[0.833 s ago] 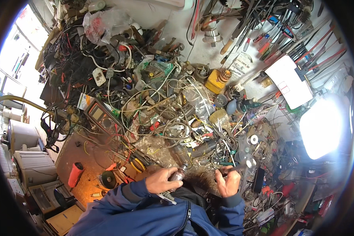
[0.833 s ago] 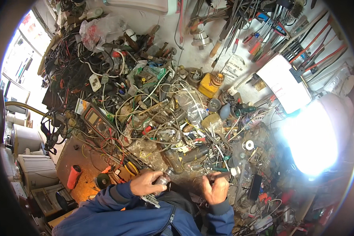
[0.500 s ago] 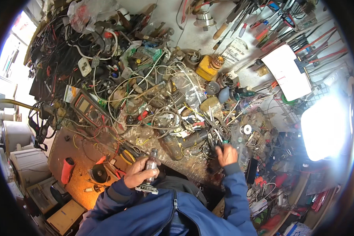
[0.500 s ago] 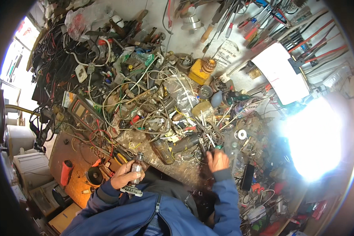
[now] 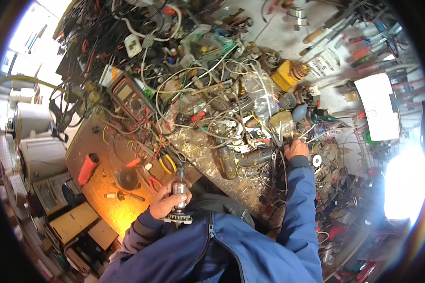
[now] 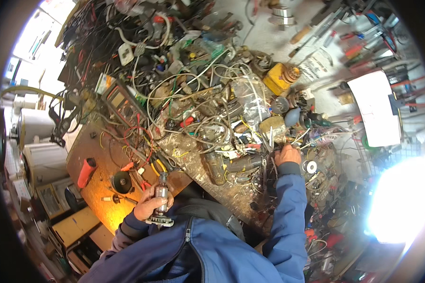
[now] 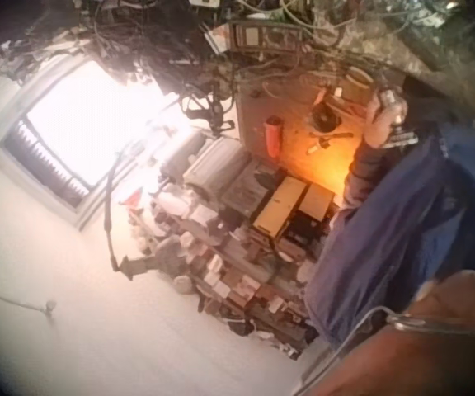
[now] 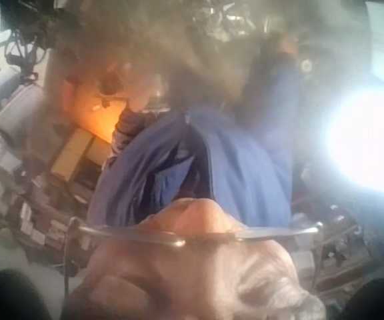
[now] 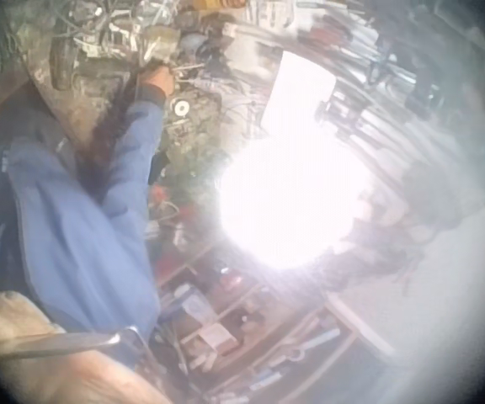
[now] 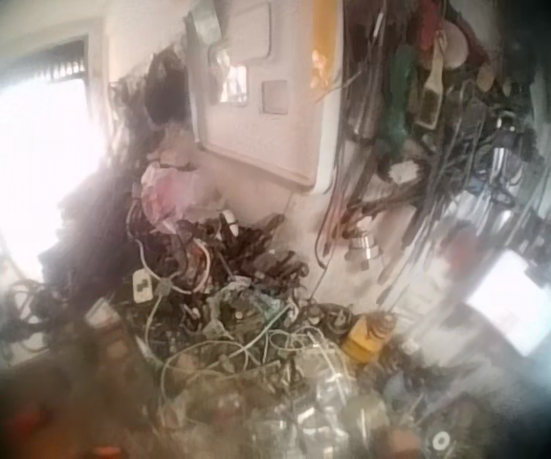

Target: The person disassembles a small cylindrical electrical component on a cluttered workbench, removes an internal rotor, and compares it with a second similar rotor. They then reassemble the component using a screwdriver and a hammer, repeatedly tapping the rotor into place.

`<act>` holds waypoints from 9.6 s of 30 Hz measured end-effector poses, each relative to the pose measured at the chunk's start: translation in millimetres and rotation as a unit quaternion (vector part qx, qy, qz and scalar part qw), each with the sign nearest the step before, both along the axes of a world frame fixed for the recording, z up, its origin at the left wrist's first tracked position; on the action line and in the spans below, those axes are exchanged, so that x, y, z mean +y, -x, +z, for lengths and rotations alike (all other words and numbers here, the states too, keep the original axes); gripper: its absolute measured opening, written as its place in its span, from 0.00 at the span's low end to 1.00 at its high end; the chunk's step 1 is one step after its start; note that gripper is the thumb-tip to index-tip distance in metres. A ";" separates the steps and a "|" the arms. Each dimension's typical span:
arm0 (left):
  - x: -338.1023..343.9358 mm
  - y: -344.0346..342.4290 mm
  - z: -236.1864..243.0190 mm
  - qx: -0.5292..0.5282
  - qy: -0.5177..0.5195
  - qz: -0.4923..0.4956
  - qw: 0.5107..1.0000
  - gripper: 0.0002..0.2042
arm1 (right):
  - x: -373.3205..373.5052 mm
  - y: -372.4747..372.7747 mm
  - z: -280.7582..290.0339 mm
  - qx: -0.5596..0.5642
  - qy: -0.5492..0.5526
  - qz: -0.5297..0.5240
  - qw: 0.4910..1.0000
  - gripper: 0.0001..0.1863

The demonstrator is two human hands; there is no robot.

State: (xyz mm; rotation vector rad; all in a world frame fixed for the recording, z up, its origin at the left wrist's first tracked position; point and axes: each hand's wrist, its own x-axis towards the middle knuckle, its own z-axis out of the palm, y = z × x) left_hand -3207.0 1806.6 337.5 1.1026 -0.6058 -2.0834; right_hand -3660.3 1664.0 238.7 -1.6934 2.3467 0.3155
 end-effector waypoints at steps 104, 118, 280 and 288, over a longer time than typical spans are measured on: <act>76.9 217.4 21.1 0.129 -0.095 -0.291 0.943 0.27 | 288.6 -1.0 155.4 -0.642 0.266 -0.254 0.673 0.15; 82.1 211.0 32.4 0.123 -0.099 -0.306 0.939 0.25 | 258.8 -17.4 157.5 -0.596 0.246 -0.163 0.747 0.19; 72.1 307.6 -40.8 -0.017 -0.117 -0.495 0.861 0.16 | 497.6 -51.5 -33.5 -0.474 0.393 -0.565 0.549 0.17; 112.1 352.5 -102.9 0.016 -0.103 -0.525 0.845 0.17 | 552.7 6.3 -60.5 -0.385 0.442 -0.525 0.617 0.14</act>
